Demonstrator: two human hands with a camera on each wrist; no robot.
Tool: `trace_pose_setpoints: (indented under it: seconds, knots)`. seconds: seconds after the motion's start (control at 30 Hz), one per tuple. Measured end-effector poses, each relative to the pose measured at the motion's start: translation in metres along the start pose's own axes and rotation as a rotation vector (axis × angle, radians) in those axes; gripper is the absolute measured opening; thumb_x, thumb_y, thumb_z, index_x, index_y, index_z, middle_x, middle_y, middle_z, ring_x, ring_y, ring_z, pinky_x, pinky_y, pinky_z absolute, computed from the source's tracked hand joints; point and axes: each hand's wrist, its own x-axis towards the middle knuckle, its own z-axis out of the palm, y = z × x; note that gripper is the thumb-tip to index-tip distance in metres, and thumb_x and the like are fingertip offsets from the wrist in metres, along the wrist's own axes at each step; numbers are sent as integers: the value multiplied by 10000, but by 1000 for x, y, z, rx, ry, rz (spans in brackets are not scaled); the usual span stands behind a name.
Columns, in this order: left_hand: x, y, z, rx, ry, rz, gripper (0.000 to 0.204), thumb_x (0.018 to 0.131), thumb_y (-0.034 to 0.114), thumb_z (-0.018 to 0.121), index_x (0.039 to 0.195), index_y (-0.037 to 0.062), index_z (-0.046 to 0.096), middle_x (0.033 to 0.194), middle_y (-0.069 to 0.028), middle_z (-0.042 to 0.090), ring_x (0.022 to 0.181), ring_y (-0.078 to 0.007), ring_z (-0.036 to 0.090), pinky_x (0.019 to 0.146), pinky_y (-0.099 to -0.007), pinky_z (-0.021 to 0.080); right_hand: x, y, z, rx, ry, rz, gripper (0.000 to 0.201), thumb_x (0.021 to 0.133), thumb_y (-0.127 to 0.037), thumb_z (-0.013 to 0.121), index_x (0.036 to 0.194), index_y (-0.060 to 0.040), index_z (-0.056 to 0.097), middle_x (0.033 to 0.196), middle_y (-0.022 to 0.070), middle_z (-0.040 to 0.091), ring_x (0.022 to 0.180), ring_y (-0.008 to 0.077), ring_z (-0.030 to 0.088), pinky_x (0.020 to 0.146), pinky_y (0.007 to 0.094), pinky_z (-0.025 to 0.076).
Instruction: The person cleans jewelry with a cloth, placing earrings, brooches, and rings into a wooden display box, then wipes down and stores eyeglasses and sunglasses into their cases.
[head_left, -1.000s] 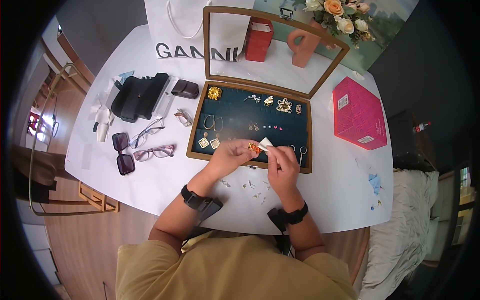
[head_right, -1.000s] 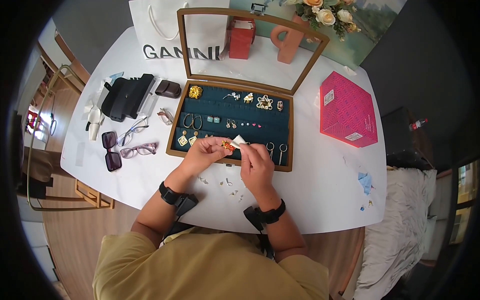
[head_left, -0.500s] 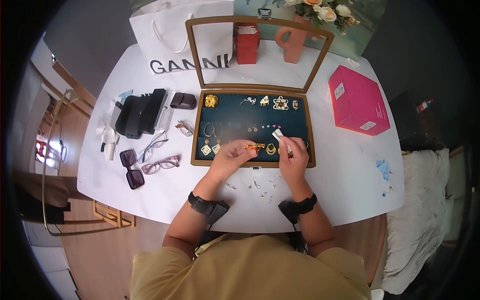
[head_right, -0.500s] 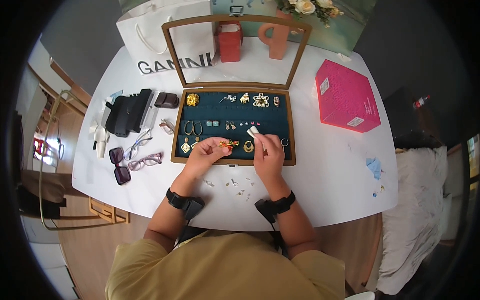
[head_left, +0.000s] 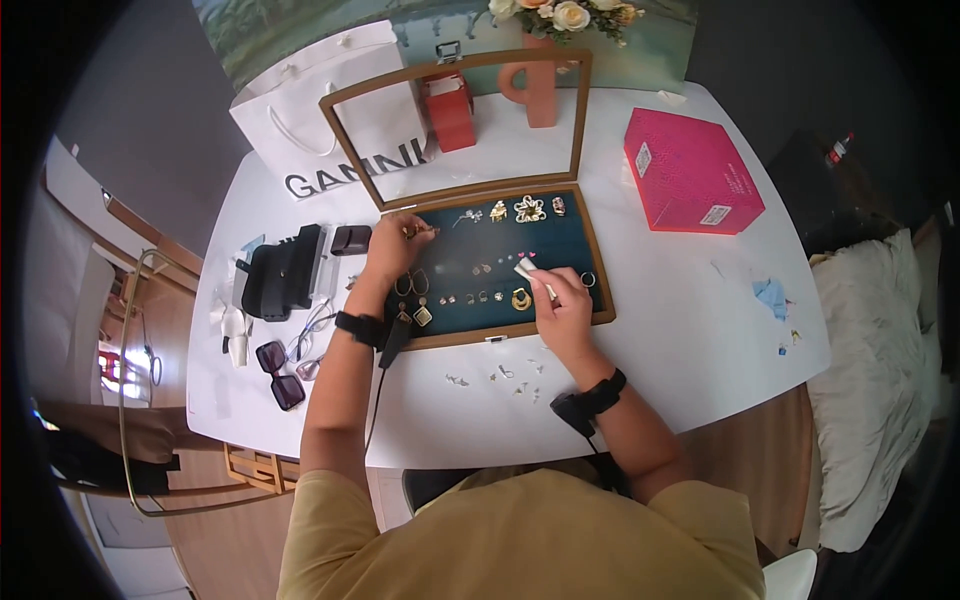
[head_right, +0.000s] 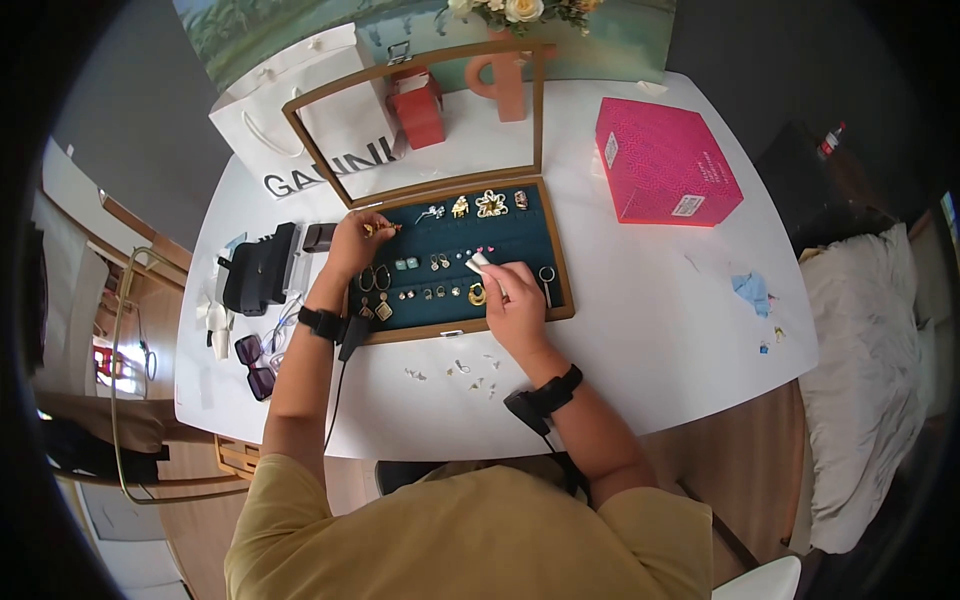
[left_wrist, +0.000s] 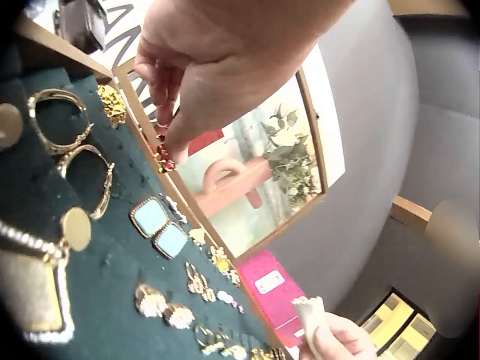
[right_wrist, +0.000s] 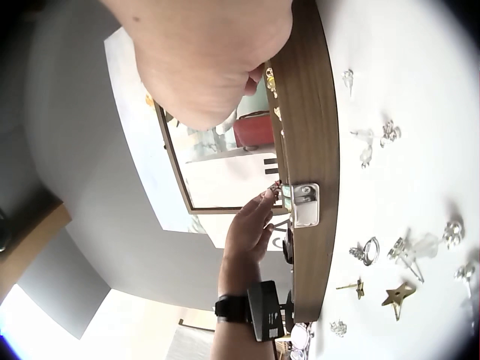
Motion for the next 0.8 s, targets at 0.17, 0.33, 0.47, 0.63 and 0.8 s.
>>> trace_pose_setpoints:
  seconds: [0.17, 0.33, 0.47, 0.63, 0.8]
  knots:
    - [36, -34, 30, -69, 6, 55, 155, 746, 165, 789, 808, 48, 708, 660, -70, 608, 616, -169, 533, 624, -307, 454, -1, -2, -1, 8, -6, 23, 98, 888, -57, 621, 977, -46, 661, 888, 87, 609, 712, 244, 618, 582, 307, 502]
    - [44, -36, 27, 244, -9, 163, 251, 685, 192, 817, 846, 53, 684, 837, -123, 671, 838, -302, 641, 773, -401, 502, -1, -1, -1, 8, 9, 11, 100, 888, -61, 619, 980, -54, 659, 890, 86, 614, 726, 260, 628, 616, 322, 509]
    - [50, -31, 20, 235, -91, 139, 248, 699, 200, 804, 868, 73, 675, 859, -117, 675, 870, -316, 640, 789, -410, 498, -1, -2, -1, -1, 6, 15, 103, 881, -56, 624, 977, -56, 659, 892, 88, 617, 730, 269, 629, 619, 329, 511]
    - [51, -29, 18, 329, -130, 205, 252, 715, 211, 794, 891, 65, 687, 884, -120, 680, 886, -311, 643, 799, -402, 495, -1, 0, 0, 17, 16, 7, 103, 874, -48, 626, 972, -50, 659, 884, 100, 617, 731, 287, 628, 629, 343, 510]
    - [43, -19, 8, 308, -61, 179, 370, 703, 269, 801, 1005, 81, 703, 987, -162, 657, 954, -357, 615, 860, -430, 486, 2, 2, 0, -30, 63, -114, 97, 862, -47, 651, 952, -17, 670, 843, 117, 608, 661, 248, 596, 572, 305, 471]
